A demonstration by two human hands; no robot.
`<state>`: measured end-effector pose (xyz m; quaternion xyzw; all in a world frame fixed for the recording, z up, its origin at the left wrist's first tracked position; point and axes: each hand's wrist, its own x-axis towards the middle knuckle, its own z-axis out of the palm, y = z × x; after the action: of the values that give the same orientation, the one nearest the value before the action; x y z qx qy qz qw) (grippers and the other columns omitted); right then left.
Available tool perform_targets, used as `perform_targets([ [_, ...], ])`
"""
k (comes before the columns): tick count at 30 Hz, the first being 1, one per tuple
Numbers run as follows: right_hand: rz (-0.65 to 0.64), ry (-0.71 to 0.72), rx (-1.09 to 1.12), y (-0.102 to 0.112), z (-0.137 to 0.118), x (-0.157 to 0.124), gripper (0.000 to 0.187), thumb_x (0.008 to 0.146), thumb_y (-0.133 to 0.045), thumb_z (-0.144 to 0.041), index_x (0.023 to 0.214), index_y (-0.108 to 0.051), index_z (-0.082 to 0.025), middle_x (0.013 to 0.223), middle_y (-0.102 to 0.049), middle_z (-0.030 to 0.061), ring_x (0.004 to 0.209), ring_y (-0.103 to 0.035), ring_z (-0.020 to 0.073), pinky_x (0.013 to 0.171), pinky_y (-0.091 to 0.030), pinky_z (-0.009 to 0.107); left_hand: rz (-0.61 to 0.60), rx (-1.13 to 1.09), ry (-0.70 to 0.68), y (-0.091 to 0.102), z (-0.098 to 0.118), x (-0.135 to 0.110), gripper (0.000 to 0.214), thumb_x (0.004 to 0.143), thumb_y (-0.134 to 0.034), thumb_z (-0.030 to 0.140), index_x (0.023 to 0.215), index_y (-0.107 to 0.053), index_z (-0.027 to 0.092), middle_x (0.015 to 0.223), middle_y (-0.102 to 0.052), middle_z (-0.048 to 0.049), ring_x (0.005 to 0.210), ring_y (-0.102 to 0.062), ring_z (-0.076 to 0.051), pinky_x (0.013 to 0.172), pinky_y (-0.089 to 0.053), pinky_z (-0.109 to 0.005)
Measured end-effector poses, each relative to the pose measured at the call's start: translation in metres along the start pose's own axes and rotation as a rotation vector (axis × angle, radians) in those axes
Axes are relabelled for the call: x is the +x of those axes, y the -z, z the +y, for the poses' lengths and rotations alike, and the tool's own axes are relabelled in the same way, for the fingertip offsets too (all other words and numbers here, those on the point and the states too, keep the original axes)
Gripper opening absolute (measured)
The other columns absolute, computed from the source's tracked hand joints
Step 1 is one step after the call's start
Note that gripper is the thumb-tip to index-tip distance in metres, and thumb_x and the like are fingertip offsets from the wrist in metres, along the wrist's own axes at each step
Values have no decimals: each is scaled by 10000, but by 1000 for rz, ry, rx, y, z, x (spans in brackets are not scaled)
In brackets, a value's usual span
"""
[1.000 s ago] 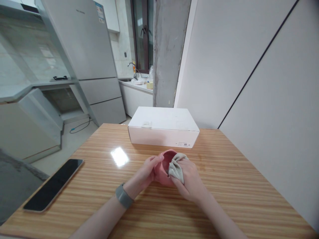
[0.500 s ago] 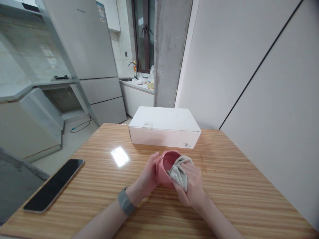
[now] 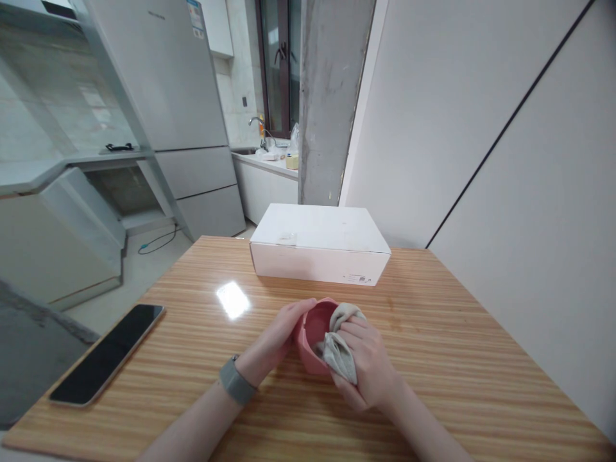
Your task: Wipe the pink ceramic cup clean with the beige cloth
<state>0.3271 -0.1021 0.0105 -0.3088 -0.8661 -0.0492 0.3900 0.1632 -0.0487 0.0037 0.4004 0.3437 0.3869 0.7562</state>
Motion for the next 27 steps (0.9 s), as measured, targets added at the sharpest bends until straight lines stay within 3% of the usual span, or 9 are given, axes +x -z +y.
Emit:
perform_targets([
  [4, 29, -39, -55, -2, 0, -1, 81, 717, -471, -237, 639, -457, -226, 587, -511, 40, 573, -432, 200, 564, -358, 361, 38, -106, 44, -2, -9, 3, 437, 740, -742, 463, 1003, -740, 114, 918, -755, -103, 869, -683, -242, 764, -487, -306],
  [7, 67, -61, -118, -4, -2, 0, 101, 758, -467, -211, 658, -483, -214, 605, -538, 56, 601, -460, 210, 577, -367, 365, 60, -175, 66, -3, -14, 5, 415, 759, -725, 463, 991, -732, 119, 799, -743, -69, 657, -656, -169, 611, -472, -260],
  [11, 125, -65, -134, -5, 0, 1, 83, 764, -483, -191, 685, -503, -211, 612, -537, 50, 610, -479, 209, 579, -383, 362, -50, -270, 83, -4, -16, 4, 353, 811, -671, 451, 933, -729, 125, 688, -711, -35, 499, -576, -123, 504, -447, -245],
  [15, 169, -61, -35, -1, 5, 0, 116, 736, -488, -182, 642, -443, -232, 565, -487, 19, 549, -439, 190, 546, -354, 352, -167, -308, 110, -6, -12, 1, 394, 863, -605, 433, 1088, -707, 126, 956, -748, -83, 740, -668, -176, 694, -519, -279],
  [20, 150, -62, 163, 8, 6, 1, 139, 745, -457, -207, 621, -405, -243, 563, -470, 10, 528, -443, 189, 542, -355, 358, -189, -319, 100, -8, -9, 2, 493, 895, -539, 509, 1130, -695, 104, 1107, -725, -126, 1041, -651, -254, 982, -444, -348],
  [27, 70, 51, 144, 4, 0, -2, 112, 741, -429, -265, 631, -423, -244, 532, -461, -4, 501, -435, 182, 530, -347, 350, -180, -113, 130, 2, -5, 0, 459, 867, -583, 521, 1017, -737, 115, 1022, -749, -108, 1002, -653, -252, 972, -429, -354],
])
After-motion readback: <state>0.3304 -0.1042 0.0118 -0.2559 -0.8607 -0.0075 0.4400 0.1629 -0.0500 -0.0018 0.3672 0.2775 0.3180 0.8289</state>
